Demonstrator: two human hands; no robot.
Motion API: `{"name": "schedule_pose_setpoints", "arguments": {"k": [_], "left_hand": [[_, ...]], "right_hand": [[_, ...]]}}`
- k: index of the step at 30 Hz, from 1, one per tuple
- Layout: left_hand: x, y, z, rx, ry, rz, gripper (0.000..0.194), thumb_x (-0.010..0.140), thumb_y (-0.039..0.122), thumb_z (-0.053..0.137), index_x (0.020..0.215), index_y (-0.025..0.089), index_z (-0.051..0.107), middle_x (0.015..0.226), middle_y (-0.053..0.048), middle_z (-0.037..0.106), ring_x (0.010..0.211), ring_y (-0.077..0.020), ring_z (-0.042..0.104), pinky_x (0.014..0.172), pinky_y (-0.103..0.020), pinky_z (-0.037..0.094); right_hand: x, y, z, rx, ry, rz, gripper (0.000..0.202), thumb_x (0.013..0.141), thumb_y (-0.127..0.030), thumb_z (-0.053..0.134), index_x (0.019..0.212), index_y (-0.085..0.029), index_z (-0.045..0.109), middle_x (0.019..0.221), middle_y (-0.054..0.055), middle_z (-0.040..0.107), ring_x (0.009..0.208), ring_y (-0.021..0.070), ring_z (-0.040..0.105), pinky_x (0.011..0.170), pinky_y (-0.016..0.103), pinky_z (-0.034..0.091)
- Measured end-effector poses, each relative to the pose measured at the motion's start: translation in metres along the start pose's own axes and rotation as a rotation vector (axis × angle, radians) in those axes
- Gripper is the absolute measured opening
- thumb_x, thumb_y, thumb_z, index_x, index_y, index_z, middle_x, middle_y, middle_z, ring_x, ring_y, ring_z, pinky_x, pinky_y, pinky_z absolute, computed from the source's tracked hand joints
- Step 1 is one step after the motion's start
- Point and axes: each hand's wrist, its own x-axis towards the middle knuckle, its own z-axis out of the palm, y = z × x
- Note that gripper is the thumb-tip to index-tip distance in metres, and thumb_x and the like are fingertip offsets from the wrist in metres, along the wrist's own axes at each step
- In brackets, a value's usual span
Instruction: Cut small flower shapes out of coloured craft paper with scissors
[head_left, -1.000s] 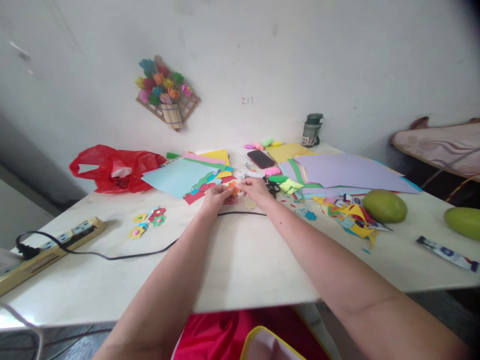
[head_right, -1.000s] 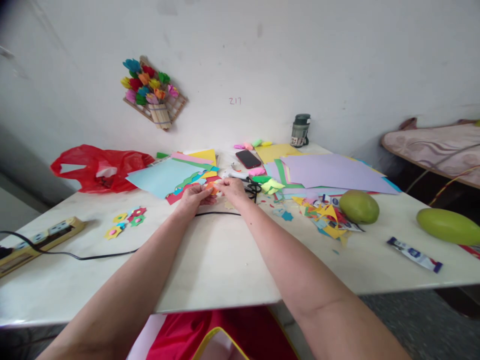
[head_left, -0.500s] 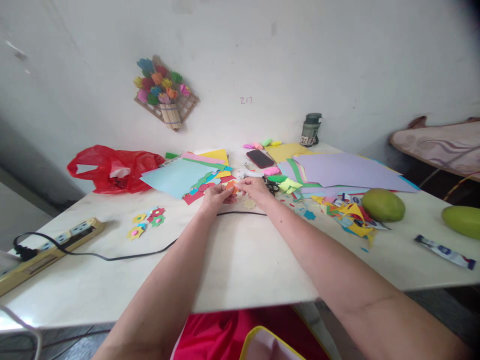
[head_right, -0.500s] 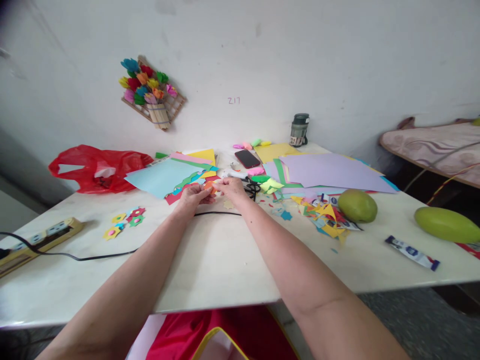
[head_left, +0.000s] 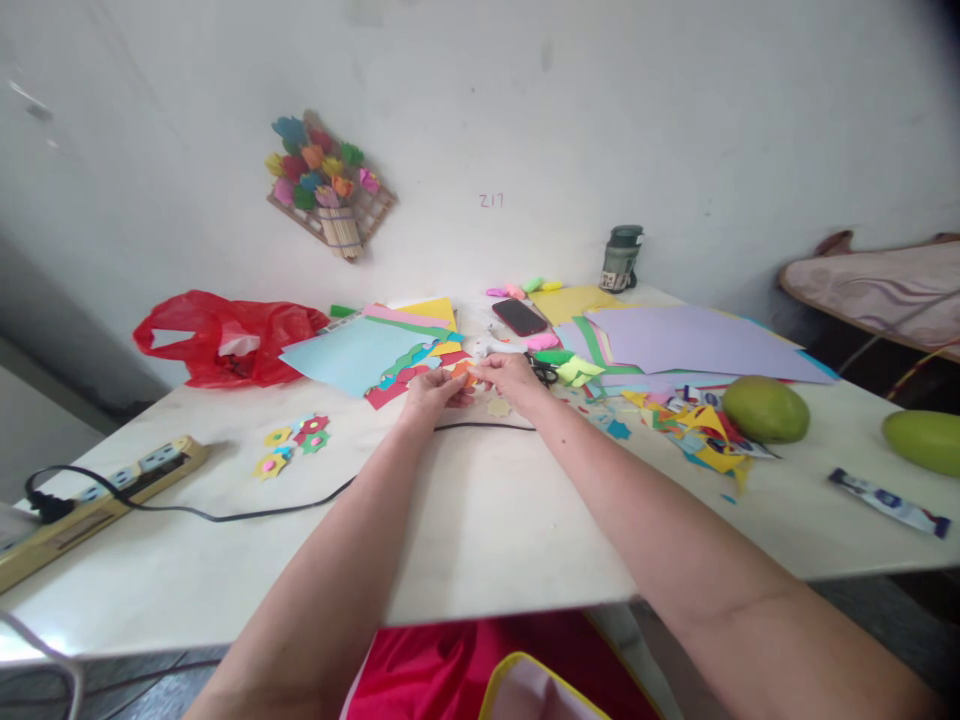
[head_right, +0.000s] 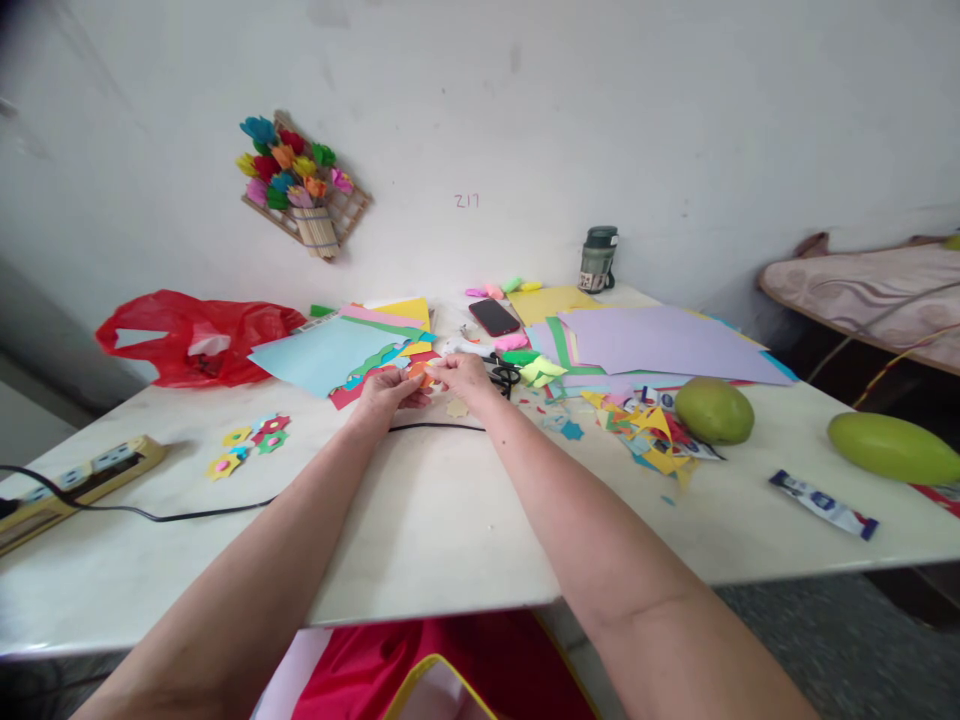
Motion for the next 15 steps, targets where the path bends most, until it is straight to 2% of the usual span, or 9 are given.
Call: {"name": "schedule_pose_setpoints", "arguments": {"k": [8, 15], "left_hand": [[0.003, -0.007, -0.005, -0.058, -0.071, -0.042, 0.043, 0.057, 0.045, 0.081, 0.074, 0.011, 0.06, 0.068, -0.007, 0.07, 0.062, -0.0172, 0.068, 0.061, -0.026, 0.055], [0.003, -0.007, -0.004, -0.057, -0.058, -0.034, 0.043, 0.058, 0.045, 0.081, 0.071, 0.011, 0.058, 0.068, -0.007, 0.07, 0.061, -0.018, 0.069, 0.062, -0.027, 0.055]], "right_hand": [[-0.004, -0.005, 0.001, 0.026, -0.007, 0.008, 0.023, 0.06, -0.035, 0.073, 0.059, -0.015, 0.063, 0.048, -0.005, 0.051, 0.047, 0.007, 0.043, 0.048, 0.022, 0.033], [-0.007, -0.011, 0.002, 0.01, -0.002, 0.033, 0.017, 0.064, -0.027, 0.07, 0.057, -0.015, 0.061, 0.047, -0.005, 0.05, 0.046, 0.0067, 0.043, 0.049, 0.021, 0.035]]}}
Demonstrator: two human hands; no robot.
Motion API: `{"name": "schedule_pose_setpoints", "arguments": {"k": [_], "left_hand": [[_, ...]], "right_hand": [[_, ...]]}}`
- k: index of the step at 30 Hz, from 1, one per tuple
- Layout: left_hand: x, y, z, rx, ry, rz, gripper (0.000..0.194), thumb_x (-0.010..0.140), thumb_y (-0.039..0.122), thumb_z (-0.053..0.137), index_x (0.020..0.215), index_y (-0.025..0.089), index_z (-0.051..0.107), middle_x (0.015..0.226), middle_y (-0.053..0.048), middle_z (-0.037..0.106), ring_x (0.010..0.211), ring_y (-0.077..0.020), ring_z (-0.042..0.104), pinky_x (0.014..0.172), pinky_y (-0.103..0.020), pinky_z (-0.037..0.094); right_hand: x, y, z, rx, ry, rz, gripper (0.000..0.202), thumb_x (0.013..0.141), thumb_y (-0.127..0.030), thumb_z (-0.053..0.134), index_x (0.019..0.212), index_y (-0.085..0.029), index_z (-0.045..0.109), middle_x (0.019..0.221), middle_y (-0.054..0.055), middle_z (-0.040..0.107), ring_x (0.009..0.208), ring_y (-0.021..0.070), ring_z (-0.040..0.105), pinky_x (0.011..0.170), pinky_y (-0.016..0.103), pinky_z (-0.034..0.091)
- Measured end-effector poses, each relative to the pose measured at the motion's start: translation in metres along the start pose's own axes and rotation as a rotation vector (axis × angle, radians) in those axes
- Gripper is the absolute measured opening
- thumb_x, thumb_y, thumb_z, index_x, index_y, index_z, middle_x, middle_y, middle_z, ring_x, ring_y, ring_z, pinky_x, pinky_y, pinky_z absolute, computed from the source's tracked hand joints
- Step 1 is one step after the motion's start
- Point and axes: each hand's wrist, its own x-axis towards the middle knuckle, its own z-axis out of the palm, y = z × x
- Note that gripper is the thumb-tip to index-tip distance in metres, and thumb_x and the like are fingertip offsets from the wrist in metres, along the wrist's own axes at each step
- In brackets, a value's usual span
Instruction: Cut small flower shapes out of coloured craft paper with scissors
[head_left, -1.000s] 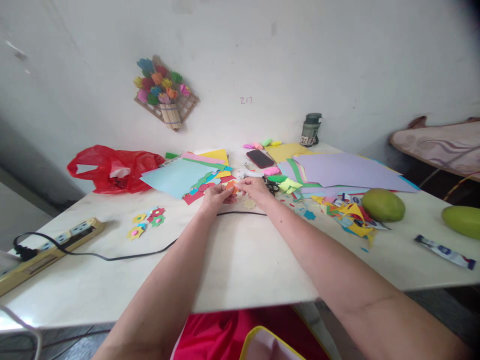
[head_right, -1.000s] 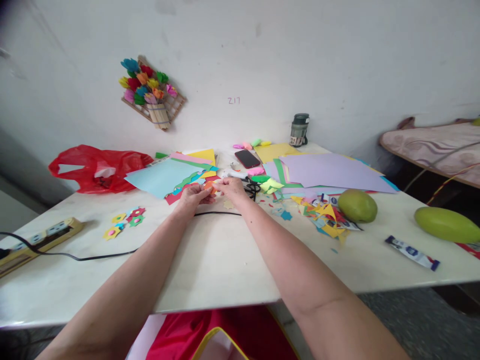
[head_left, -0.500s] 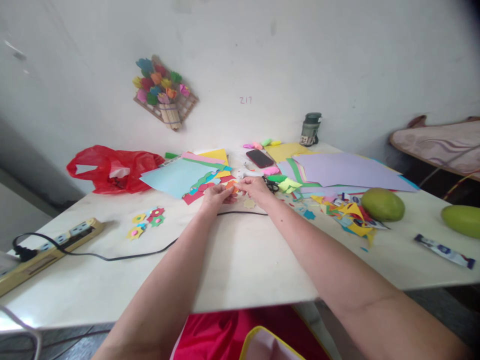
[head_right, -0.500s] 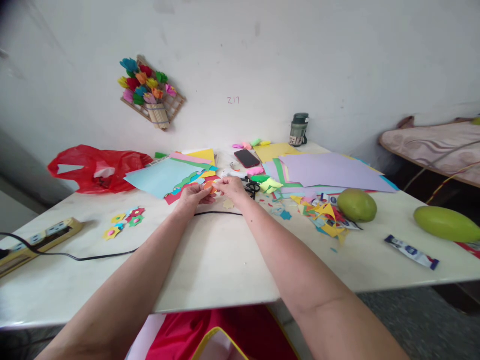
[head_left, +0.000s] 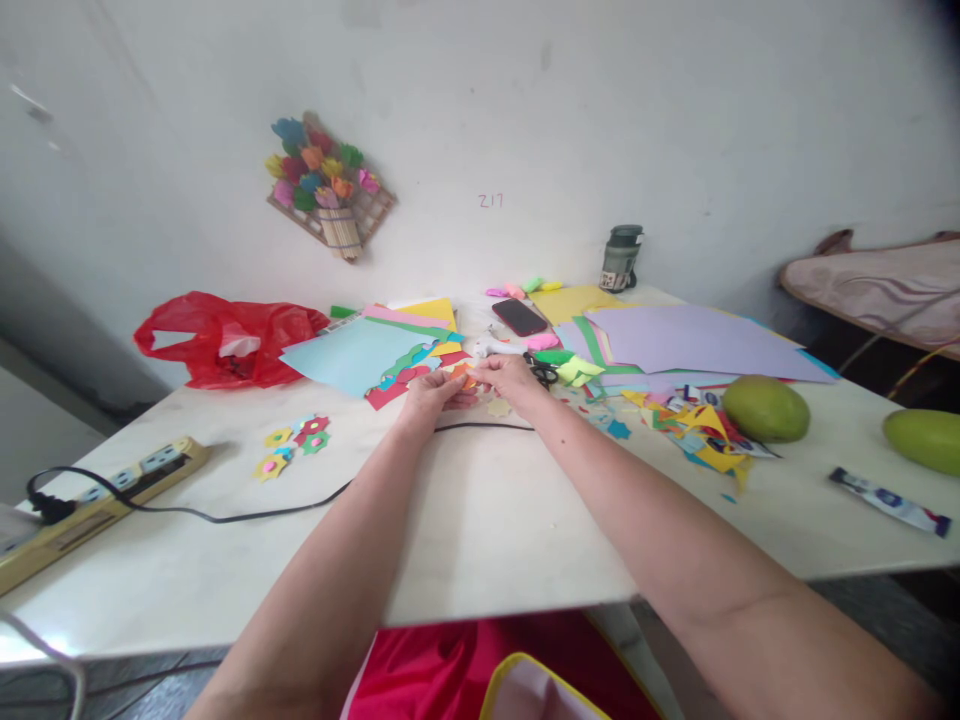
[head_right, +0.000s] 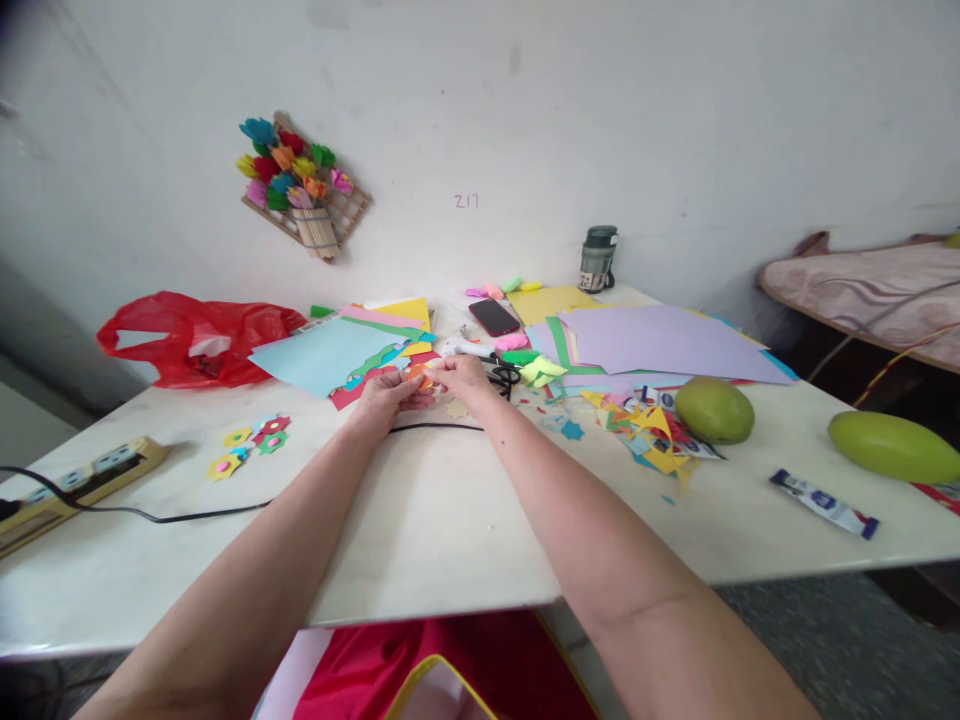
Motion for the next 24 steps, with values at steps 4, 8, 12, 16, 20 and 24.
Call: {"name": "schedule_pose_setpoints", "arguments": {"k": [4, 8, 12, 16, 20, 24], "left_hand": [[0.0, 0.001, -0.001, -0.019, -0.036, -0.012, 0.041, 0.061, 0.045, 0.079, 0.076, 0.012, 0.059, 0.071, -0.007, 0.07, 0.062, -0.0181, 0.069, 0.063, -0.029, 0.055], [0.001, 0.002, -0.003, -0.009, -0.016, -0.007, 0.039, 0.061, 0.044, 0.079, 0.076, 0.013, 0.059, 0.066, -0.005, 0.068, 0.061, -0.0175, 0.067, 0.061, -0.028, 0.054], [0.001, 0.003, -0.004, 0.058, 0.046, 0.013, 0.037, 0.058, 0.041, 0.08, 0.07, 0.014, 0.057, 0.06, -0.001, 0.064, 0.054, -0.0133, 0.062, 0.058, -0.026, 0.051], [0.0, 0.004, -0.005, 0.143, 0.07, 0.027, 0.038, 0.059, 0.044, 0.079, 0.069, 0.013, 0.059, 0.055, -0.001, 0.062, 0.051, -0.0111, 0.058, 0.055, -0.024, 0.047], [0.001, 0.003, -0.005, 0.193, 0.079, 0.015, 0.04, 0.057, 0.047, 0.078, 0.068, 0.013, 0.059, 0.054, -0.002, 0.063, 0.05, -0.0105, 0.056, 0.055, -0.024, 0.045], [0.001, 0.004, -0.005, 0.284, 0.094, 0.001, 0.041, 0.057, 0.049, 0.077, 0.068, 0.014, 0.059, 0.055, -0.002, 0.062, 0.05, -0.0104, 0.055, 0.054, -0.024, 0.044]], "right_hand": [[0.001, 0.001, 0.0, -0.004, 0.003, -0.007, 0.02, 0.064, -0.029, 0.071, 0.056, -0.014, 0.059, 0.046, -0.005, 0.05, 0.046, 0.0066, 0.043, 0.049, 0.021, 0.035], [0.002, 0.002, -0.001, -0.037, 0.001, 0.018, 0.022, 0.064, -0.028, 0.071, 0.055, -0.014, 0.057, 0.045, -0.006, 0.048, 0.045, 0.0065, 0.042, 0.048, 0.021, 0.034], [0.002, 0.002, -0.001, -0.074, -0.024, 0.038, 0.016, 0.069, -0.018, 0.065, 0.056, -0.014, 0.056, 0.045, -0.005, 0.049, 0.044, 0.0056, 0.042, 0.047, 0.019, 0.035], [0.003, 0.006, -0.002, -0.124, -0.053, 0.046, 0.017, 0.073, -0.018, 0.063, 0.058, -0.014, 0.056, 0.048, -0.004, 0.052, 0.044, 0.0056, 0.045, 0.047, 0.018, 0.037], [0.012, 0.011, -0.01, -0.189, -0.004, 0.014, 0.018, 0.079, -0.023, 0.058, 0.063, -0.014, 0.06, 0.061, 0.001, 0.062, 0.048, 0.0058, 0.048, 0.048, 0.017, 0.039], [0.019, 0.012, -0.024, -0.454, 0.115, 0.006, 0.017, 0.081, -0.024, 0.055, 0.069, -0.016, 0.063, 0.07, 0.003, 0.068, 0.055, 0.0093, 0.056, 0.054, 0.02, 0.042]]}}
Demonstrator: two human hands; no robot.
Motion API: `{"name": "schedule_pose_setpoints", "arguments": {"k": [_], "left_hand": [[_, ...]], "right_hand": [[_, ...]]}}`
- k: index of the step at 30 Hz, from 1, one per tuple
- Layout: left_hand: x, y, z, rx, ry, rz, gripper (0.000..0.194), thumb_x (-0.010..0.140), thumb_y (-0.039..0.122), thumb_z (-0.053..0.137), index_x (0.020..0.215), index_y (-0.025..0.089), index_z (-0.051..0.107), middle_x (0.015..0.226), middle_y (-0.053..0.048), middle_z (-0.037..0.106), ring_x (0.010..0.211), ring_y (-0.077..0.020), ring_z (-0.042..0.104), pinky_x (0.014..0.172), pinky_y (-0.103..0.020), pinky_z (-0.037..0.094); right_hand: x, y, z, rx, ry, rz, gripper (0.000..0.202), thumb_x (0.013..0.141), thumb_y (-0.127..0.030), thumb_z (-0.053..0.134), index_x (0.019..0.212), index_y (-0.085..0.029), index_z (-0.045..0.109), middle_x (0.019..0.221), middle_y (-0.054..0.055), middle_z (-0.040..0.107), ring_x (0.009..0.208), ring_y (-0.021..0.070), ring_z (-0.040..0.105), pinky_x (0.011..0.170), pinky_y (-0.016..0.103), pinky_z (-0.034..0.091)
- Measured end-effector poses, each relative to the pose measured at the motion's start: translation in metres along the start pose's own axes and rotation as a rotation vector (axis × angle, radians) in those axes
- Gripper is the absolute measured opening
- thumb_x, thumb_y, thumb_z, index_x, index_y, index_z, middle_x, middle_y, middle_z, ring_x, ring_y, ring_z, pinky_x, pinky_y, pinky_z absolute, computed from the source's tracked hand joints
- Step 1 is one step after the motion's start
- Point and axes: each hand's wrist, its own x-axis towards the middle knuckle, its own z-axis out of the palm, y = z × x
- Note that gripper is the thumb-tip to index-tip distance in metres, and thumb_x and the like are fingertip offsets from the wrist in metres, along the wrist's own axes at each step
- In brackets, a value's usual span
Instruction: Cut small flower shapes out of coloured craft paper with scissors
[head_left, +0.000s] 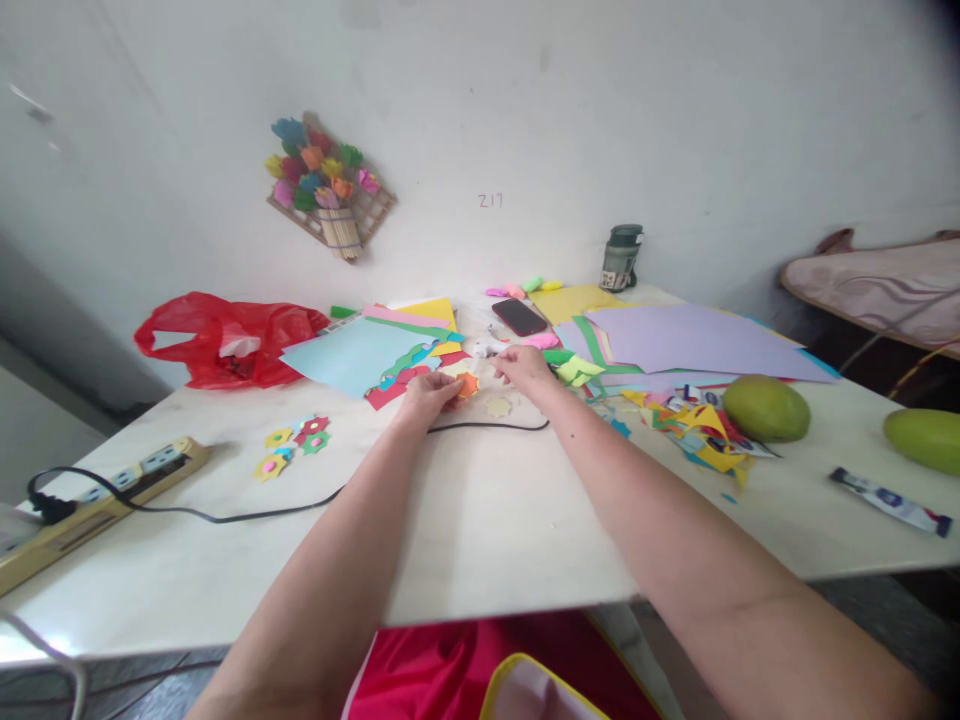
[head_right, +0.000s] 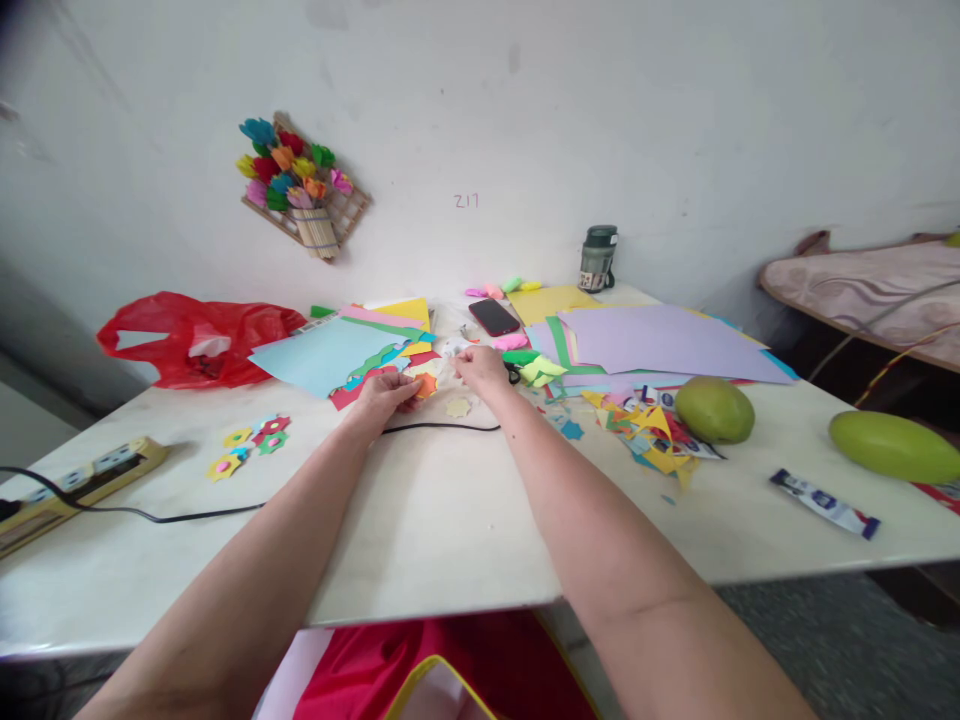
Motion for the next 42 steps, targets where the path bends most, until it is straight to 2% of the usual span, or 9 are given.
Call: {"name": "schedule_pose_setpoints", "arguments": {"k": [5, 10, 12, 15, 19, 24, 30, 37, 42], "left_hand": [[0.0, 0.0, -0.002, 0.174, 0.003, 0.039, 0.037, 0.061, 0.05, 0.071, 0.069, 0.015, 0.06, 0.058, -0.002, 0.062, 0.053, -0.0114, 0.055, 0.053, -0.024, 0.043], [0.003, -0.001, -0.003, 0.379, 0.046, 0.099, 0.03, 0.067, 0.046, 0.066, 0.066, 0.017, 0.061, 0.059, -0.001, 0.062, 0.058, -0.014, 0.056, 0.056, -0.026, 0.042], [0.005, 0.0, -0.003, 0.494, 0.08, 0.104, 0.025, 0.068, 0.042, 0.065, 0.066, 0.017, 0.064, 0.064, -0.003, 0.065, 0.065, -0.0174, 0.059, 0.061, -0.029, 0.044], [0.009, 0.001, -0.002, 0.64, 0.11, 0.18, 0.014, 0.068, 0.033, 0.065, 0.064, 0.019, 0.066, 0.082, -0.005, 0.071, 0.087, -0.0228, 0.062, 0.079, -0.034, 0.046], [0.013, 0.001, 0.001, 0.743, 0.103, 0.32, 0.012, 0.067, 0.024, 0.066, 0.056, 0.021, 0.064, 0.1, -0.005, 0.071, 0.111, -0.0256, 0.054, 0.098, -0.038, 0.041], [0.01, 0.002, 0.003, 0.821, 0.128, 0.263, 0.01, 0.069, 0.024, 0.066, 0.059, 0.022, 0.067, 0.107, -0.004, 0.07, 0.117, -0.0282, 0.048, 0.1, -0.04, 0.04], [0.006, 0.006, 0.006, 0.821, 0.112, 0.208, 0.009, 0.069, 0.025, 0.066, 0.061, 0.022, 0.069, 0.109, -0.003, 0.07, 0.114, -0.0311, 0.048, 0.1, -0.047, 0.038], [0.009, 0.0, 0.007, 0.755, 0.126, 0.224, 0.011, 0.067, 0.023, 0.068, 0.056, 0.022, 0.067, 0.105, -0.005, 0.071, 0.111, -0.0316, 0.047, 0.1, -0.048, 0.034], [0.008, 0.001, 0.007, 0.794, 0.114, 0.197, 0.01, 0.068, 0.023, 0.066, 0.059, 0.023, 0.069, 0.108, -0.002, 0.07, 0.11, -0.0306, 0.047, 0.097, -0.044, 0.037]], "right_hand": [[0.001, 0.001, -0.017, -0.512, 0.164, 0.016, 0.018, 0.082, -0.024, 0.053, 0.085, -0.021, 0.071, 0.093, 0.006, 0.072, 0.088, 0.0211, 0.065, 0.071, 0.028, 0.047], [0.003, 0.003, -0.027, -0.727, 0.174, 0.025, 0.025, 0.082, -0.02, 0.052, 0.101, -0.024, 0.069, 0.106, 0.007, 0.07, 0.099, 0.0239, 0.064, 0.076, 0.031, 0.047], [0.004, 0.003, -0.03, -0.764, 0.145, 0.032, 0.027, 0.081, -0.019, 0.054, 0.103, -0.025, 0.069, 0.108, 0.007, 0.069, 0.1, 0.0238, 0.063, 0.077, 0.031, 0.047], [0.005, 0.002, -0.034, -0.818, 0.079, 0.037, 0.029, 0.079, -0.018, 0.056, 0.104, -0.024, 0.069, 0.109, 0.008, 0.069, 0.101, 0.0238, 0.063, 0.077, 0.031, 0.046], [0.007, 0.002, -0.04, -0.857, 0.047, 0.052, 0.029, 0.077, -0.016, 0.057, 0.101, -0.023, 0.071, 0.108, 0.009, 0.069, 0.102, 0.0235, 0.063, 0.078, 0.03, 0.046], [0.013, 0.009, -0.052, -0.847, 0.086, 0.092, 0.026, 0.08, -0.021, 0.056, 0.102, -0.02, 0.071, 0.106, 0.012, 0.069, 0.101, 0.0261, 0.064, 0.076, 0.032, 0.048], [0.013, 0.012, -0.06, -0.83, 0.118, 0.157, 0.028, 0.08, -0.018, 0.055, 0.103, -0.017, 0.071, 0.105, 0.014, 0.069, 0.098, 0.0246, 0.065, 0.074, 0.03, 0.049], [0.015, 0.019, -0.07, -0.763, 0.246, 0.163, 0.028, 0.081, -0.019, 0.056, 0.104, -0.025, 0.071, 0.109, 0.007, 0.07, 0.1, 0.022, 0.064, 0.078, 0.03, 0.048], [0.015, 0.02, -0.065, -0.85, 0.139, 0.131, 0.028, 0.08, -0.015, 0.054, 0.102, -0.02, 0.072, 0.107, 0.012, 0.07, 0.1, 0.0256, 0.064, 0.081, 0.035, 0.045]]}}
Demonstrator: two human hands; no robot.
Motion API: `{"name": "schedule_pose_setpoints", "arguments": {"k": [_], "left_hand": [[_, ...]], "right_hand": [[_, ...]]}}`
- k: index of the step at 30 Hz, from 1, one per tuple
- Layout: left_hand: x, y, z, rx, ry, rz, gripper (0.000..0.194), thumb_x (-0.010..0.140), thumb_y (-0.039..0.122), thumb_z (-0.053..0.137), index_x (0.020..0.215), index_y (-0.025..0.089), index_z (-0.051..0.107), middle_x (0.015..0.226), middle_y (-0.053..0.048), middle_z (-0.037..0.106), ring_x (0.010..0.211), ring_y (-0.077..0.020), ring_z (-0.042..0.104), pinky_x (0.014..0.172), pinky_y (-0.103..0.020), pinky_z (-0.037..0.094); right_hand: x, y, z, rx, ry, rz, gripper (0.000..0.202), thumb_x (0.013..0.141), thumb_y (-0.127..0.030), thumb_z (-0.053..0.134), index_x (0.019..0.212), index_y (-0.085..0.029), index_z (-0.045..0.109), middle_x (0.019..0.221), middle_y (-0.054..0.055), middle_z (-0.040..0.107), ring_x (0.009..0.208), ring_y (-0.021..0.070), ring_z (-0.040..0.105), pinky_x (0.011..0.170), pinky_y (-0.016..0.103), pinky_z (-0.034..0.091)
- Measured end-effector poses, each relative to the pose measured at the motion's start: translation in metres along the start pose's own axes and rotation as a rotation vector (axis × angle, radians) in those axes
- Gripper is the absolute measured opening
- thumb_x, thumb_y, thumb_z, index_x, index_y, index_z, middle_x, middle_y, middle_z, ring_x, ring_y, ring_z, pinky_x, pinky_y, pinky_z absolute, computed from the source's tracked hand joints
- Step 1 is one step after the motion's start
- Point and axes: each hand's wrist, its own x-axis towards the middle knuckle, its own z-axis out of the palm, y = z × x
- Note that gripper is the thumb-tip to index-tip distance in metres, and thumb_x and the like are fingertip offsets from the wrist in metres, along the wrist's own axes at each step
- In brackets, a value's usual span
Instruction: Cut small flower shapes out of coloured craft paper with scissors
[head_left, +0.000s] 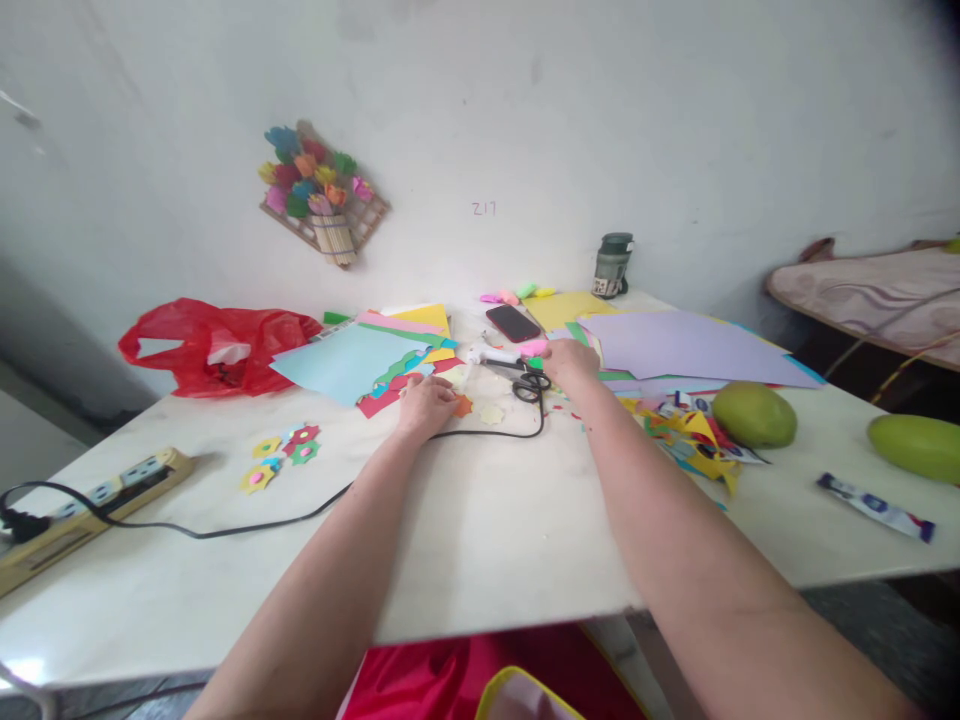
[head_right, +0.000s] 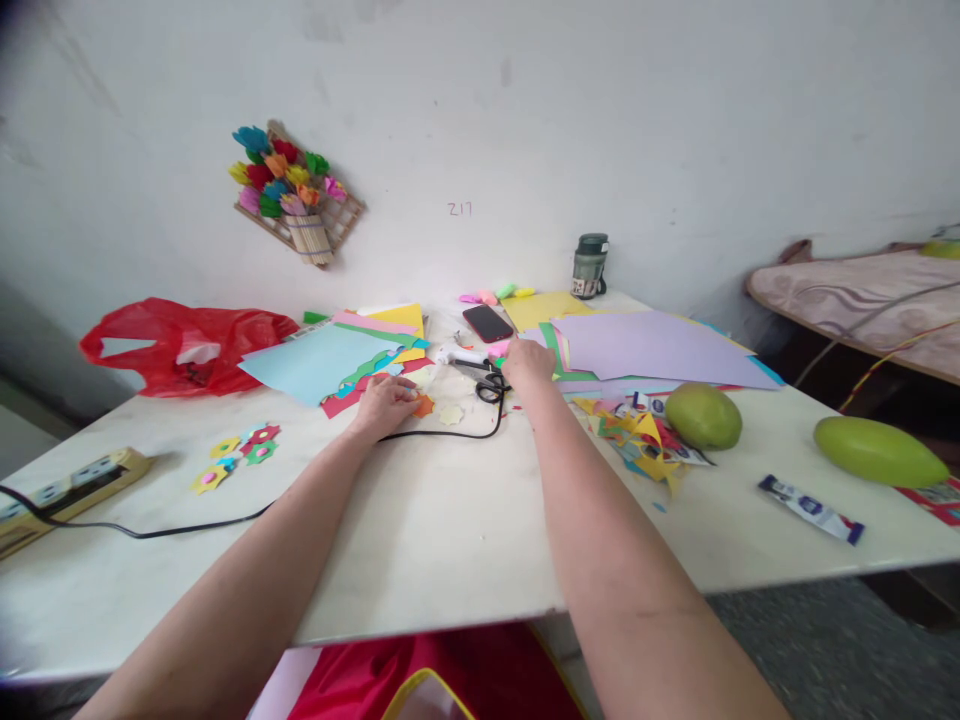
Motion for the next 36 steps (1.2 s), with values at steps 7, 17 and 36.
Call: {"name": "schedule_pose_setpoints", "arguments": {"k": [7, 17, 36], "left_hand": [[0.0, -0.001, 0.0, 0.045, -0.01, 0.003, 0.011, 0.07, 0.026, 0.064, 0.062, 0.023, 0.071, 0.112, -0.002, 0.068, 0.109, -0.0301, 0.047, 0.095, -0.042, 0.038], [-0.006, 0.007, -0.002, 0.135, 0.041, 0.058, 0.015, 0.073, 0.022, 0.061, 0.061, 0.024, 0.069, 0.102, -0.004, 0.071, 0.11, -0.0308, 0.048, 0.099, -0.046, 0.031], [-0.009, 0.015, -0.007, 0.278, 0.107, -0.071, 0.01, 0.067, 0.027, 0.065, 0.064, 0.024, 0.073, 0.075, -0.008, 0.071, 0.095, -0.0301, 0.058, 0.092, -0.041, 0.038]], "right_hand": [[-0.005, -0.009, 0.006, -0.144, -0.021, -0.102, 0.03, 0.08, -0.014, 0.053, 0.104, -0.014, 0.071, 0.102, 0.014, 0.07, 0.106, 0.0257, 0.059, 0.092, 0.038, 0.035], [-0.011, -0.018, -0.004, -0.212, -0.043, -0.18, 0.026, 0.083, -0.017, 0.052, 0.099, -0.014, 0.072, 0.098, 0.017, 0.07, 0.105, 0.027, 0.06, 0.091, 0.037, 0.036], [-0.034, -0.054, 0.008, 1.227, -0.379, -0.198, 0.008, 0.076, -0.016, 0.061, 0.082, -0.017, 0.056, 0.051, -0.005, 0.054, 0.042, 0.0089, 0.053, 0.044, 0.021, 0.049]]}}
